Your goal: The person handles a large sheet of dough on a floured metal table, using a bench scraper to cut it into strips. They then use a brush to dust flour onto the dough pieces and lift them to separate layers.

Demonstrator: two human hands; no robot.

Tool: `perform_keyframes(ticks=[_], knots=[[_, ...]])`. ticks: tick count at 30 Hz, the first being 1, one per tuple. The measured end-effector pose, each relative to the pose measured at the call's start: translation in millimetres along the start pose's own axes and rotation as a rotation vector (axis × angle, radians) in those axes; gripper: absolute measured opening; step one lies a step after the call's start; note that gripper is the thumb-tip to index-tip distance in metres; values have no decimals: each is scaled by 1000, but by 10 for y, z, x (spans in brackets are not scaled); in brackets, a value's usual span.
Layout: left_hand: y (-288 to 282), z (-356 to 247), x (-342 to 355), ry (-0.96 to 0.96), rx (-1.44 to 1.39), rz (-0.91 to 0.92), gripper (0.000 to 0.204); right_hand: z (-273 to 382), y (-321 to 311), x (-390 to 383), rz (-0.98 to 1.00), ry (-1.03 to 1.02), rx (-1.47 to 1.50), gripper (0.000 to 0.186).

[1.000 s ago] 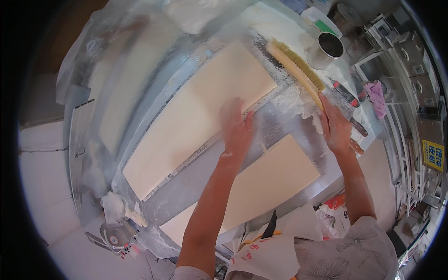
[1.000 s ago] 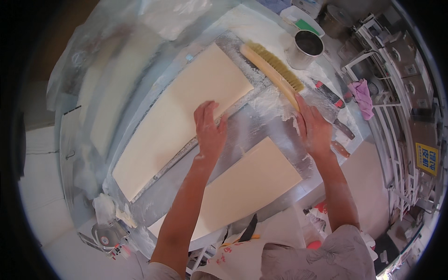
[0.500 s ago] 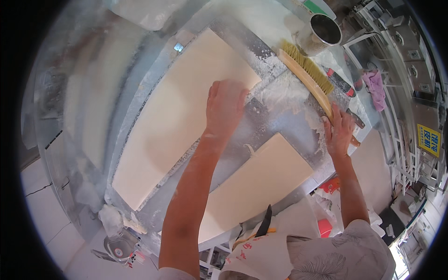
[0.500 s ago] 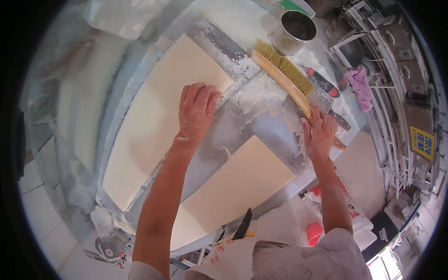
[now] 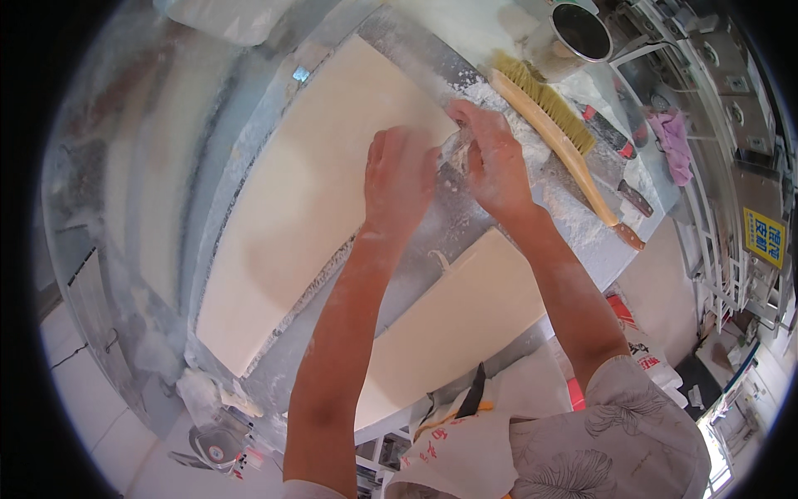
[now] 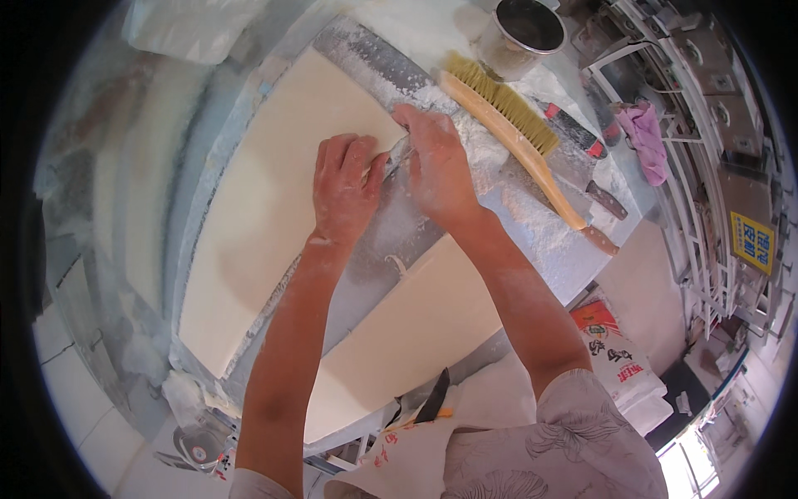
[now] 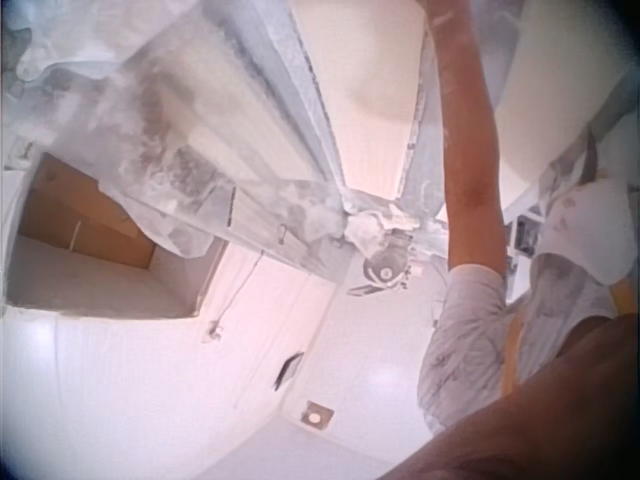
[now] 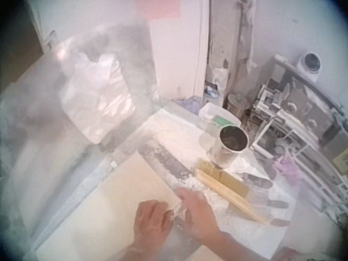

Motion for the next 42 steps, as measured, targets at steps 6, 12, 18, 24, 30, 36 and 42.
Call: perform_keyframes(ticks=[6, 12, 18, 24, 30, 36, 42], knots=[[-99, -3, 16, -23, -47, -87, 23, 3, -55, 22, -24, 42, 121, 60], [-153, 228, 72, -320, -151, -56, 11, -99, -23, 87, -17, 122, 271, 49], [-101, 401, 100, -444, -258, 2, 14, -31, -12, 74, -23, 186, 148, 49], [-80, 493, 67, -544, -343, -22, 17, -68, 116, 151, 6, 222, 403, 30], [-299, 256, 138, -326, -228, -35, 13, -284, 454, 222, 150, 815, 765, 34], [-685, 174, -195, -319, -199, -174, 18, 87, 601, 533, 264, 532, 287, 38], [-1180, 872, -1140, -739, -513, -304, 21, 336, 944, 518, -11, 319, 316, 35]])
Point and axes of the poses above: each hand's wrist, its own x-axis towards the middle knuckle, its own y-axis out of the palm, z = x × y, the point moved 10 cm from there along x, towards the middle knuckle, and after that the axes turned 2 degrees about y, right-handed, at the moved point
